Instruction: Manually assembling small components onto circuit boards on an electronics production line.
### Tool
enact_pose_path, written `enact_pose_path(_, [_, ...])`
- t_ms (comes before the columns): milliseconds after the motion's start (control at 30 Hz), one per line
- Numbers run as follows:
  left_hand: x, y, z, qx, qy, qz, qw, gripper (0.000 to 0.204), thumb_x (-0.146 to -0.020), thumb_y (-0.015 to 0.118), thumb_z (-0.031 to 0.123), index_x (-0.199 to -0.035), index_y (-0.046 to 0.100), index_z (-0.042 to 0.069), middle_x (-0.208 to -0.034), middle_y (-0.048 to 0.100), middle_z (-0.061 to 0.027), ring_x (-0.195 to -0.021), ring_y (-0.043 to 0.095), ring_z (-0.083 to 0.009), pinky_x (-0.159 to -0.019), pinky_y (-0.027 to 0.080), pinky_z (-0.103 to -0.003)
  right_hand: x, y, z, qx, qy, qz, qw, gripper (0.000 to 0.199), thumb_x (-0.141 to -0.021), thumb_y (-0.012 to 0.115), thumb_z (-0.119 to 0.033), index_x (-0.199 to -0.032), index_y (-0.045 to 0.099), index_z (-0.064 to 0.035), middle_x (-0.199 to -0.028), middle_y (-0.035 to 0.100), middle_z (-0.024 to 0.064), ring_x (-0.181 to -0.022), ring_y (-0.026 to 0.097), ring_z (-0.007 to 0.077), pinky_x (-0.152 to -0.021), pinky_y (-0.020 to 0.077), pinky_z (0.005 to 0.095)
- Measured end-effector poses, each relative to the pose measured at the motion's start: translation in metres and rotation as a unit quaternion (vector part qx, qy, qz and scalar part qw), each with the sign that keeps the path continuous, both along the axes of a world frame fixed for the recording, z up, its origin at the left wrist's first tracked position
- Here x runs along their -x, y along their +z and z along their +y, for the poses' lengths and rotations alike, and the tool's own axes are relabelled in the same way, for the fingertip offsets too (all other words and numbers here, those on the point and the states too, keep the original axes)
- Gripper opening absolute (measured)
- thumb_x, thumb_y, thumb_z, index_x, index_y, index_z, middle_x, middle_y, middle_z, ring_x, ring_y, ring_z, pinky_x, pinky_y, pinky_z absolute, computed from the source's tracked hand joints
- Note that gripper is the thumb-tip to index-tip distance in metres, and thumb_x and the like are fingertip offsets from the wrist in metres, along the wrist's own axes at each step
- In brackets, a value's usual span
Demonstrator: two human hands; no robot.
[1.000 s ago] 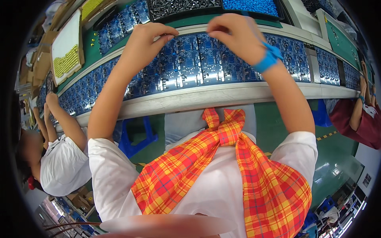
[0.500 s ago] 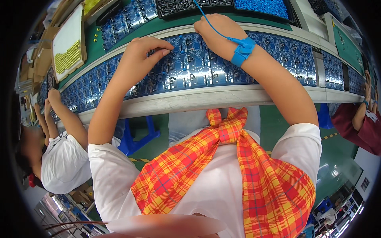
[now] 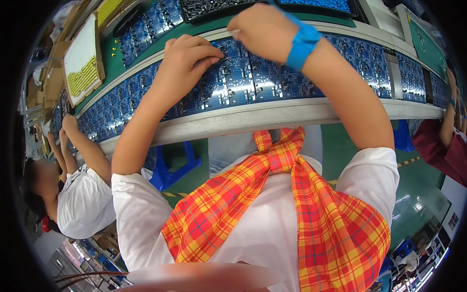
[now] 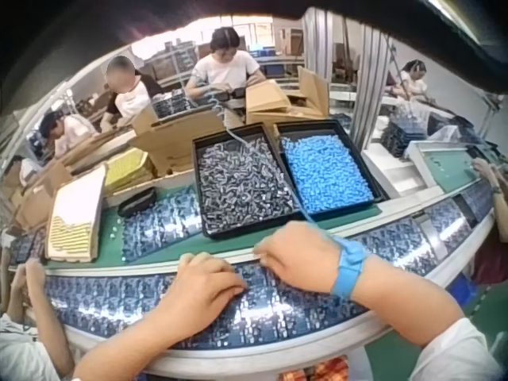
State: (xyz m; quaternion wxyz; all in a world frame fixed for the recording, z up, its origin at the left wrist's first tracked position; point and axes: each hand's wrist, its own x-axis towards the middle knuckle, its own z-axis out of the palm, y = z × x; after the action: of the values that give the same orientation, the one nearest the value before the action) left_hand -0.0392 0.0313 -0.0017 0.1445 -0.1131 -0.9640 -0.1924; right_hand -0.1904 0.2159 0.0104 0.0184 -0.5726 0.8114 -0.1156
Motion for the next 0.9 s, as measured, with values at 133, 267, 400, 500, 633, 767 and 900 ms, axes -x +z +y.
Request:
enact_pose_path(133, [0.008, -0.005, 0.004, 0.042, -0.017, -0.008, 0.999, 0.010, -0.092, 0.070, 0.016, -0.097, 0.079, 0.016, -0.096, 0.066, 0.0000, -0.105, 0.059, -0.0214, -0.098, 0.034, -0.044, 0.050, 0.014, 0.028, 0.195, -0.042, 0.000, 0.980, 0.022, -0.090, 0.066, -0.021, -0.097, 0.073, -0.0007, -0.088, 0.072, 0.0182, -0.081, 0.070, 0.0333, -0.073, 0.0537, 0.0410])
enact_pose_path(267, [0.018, -0.012, 0.007, 0.070, -0.025, 0.030, 0.997, 0.010, -0.092, 0.070, 0.016, -0.097, 0.079, 0.017, -0.096, 0.066, 0.0005, -0.103, 0.059, -0.0216, -0.098, 0.035, -0.044, 0.071, 0.017, 0.051, 0.157, -0.165, -0.040, 0.973, 0.024, -0.091, 0.068, -0.021, -0.102, 0.074, -0.0011, -0.089, 0.072, 0.0194, -0.084, 0.070, 0.0349, -0.075, 0.0543, 0.0418])
enact_pose_path(400, [0.033, -0.012, 0.006, 0.023, -0.002, 0.035, 0.999, 0.010, -0.093, 0.069, 0.016, -0.096, 0.079, 0.017, -0.096, 0.066, 0.0006, -0.104, 0.058, -0.0221, -0.098, 0.035, -0.044, 0.089, 0.006, 0.072, 0.170, -0.187, -0.018, 0.967, 0.025, -0.090, 0.068, -0.021, -0.104, 0.073, -0.0002, -0.090, 0.071, 0.0198, -0.083, 0.069, 0.0364, -0.075, 0.0543, 0.0426])
enact_pose_path(500, [0.024, -0.011, 0.002, 0.041, -0.009, 0.007, 0.999, 0.010, -0.093, 0.069, 0.016, -0.095, 0.079, 0.017, -0.096, 0.066, 0.0003, -0.104, 0.058, -0.0223, -0.098, 0.035, -0.045, 0.095, -0.004, 0.078, 0.171, -0.180, 0.027, 0.968, 0.026, -0.090, 0.069, -0.021, -0.104, 0.072, 0.0009, -0.089, 0.071, 0.0197, -0.081, 0.069, 0.0367, -0.074, 0.0545, 0.0423])
enact_pose_path(633, [0.021, -0.012, 0.003, 0.052, -0.015, -0.002, 0.999, 0.011, -0.094, 0.068, 0.015, -0.095, 0.078, 0.017, -0.097, 0.066, 0.0001, -0.105, 0.057, -0.0227, -0.099, 0.034, -0.046, 0.104, -0.013, 0.079, 0.205, -0.154, 0.035, 0.966, 0.027, -0.091, 0.071, -0.022, -0.103, 0.072, 0.0016, -0.086, 0.071, 0.0167, -0.077, 0.069, 0.0297, -0.072, 0.0543, 0.0375])
enact_pose_path(767, [0.019, -0.012, 0.007, 0.064, -0.022, 0.003, 0.998, 0.011, -0.094, 0.067, 0.015, -0.095, 0.078, 0.017, -0.097, 0.065, 0.0002, -0.107, 0.057, -0.0229, -0.100, 0.033, -0.046, 0.126, -0.024, 0.078, 0.220, -0.201, -0.149, 0.943, 0.024, -0.091, 0.073, -0.021, -0.101, 0.072, 0.0007, -0.084, 0.070, 0.0123, -0.078, 0.067, 0.0195, -0.073, 0.0532, 0.0321])
enact_pose_path(900, [0.018, -0.011, 0.007, 0.068, -0.033, 0.005, 0.997, 0.012, -0.094, 0.066, 0.015, -0.096, 0.078, 0.018, -0.097, 0.065, 0.0003, -0.107, 0.056, -0.0230, -0.101, 0.033, -0.047, 0.134, -0.027, 0.082, 0.237, -0.197, -0.186, 0.933, 0.021, -0.092, 0.073, -0.020, -0.098, 0.072, 0.0003, -0.083, 0.069, 0.0076, -0.077, 0.063, 0.0124, -0.073, 0.0518, 0.0291])
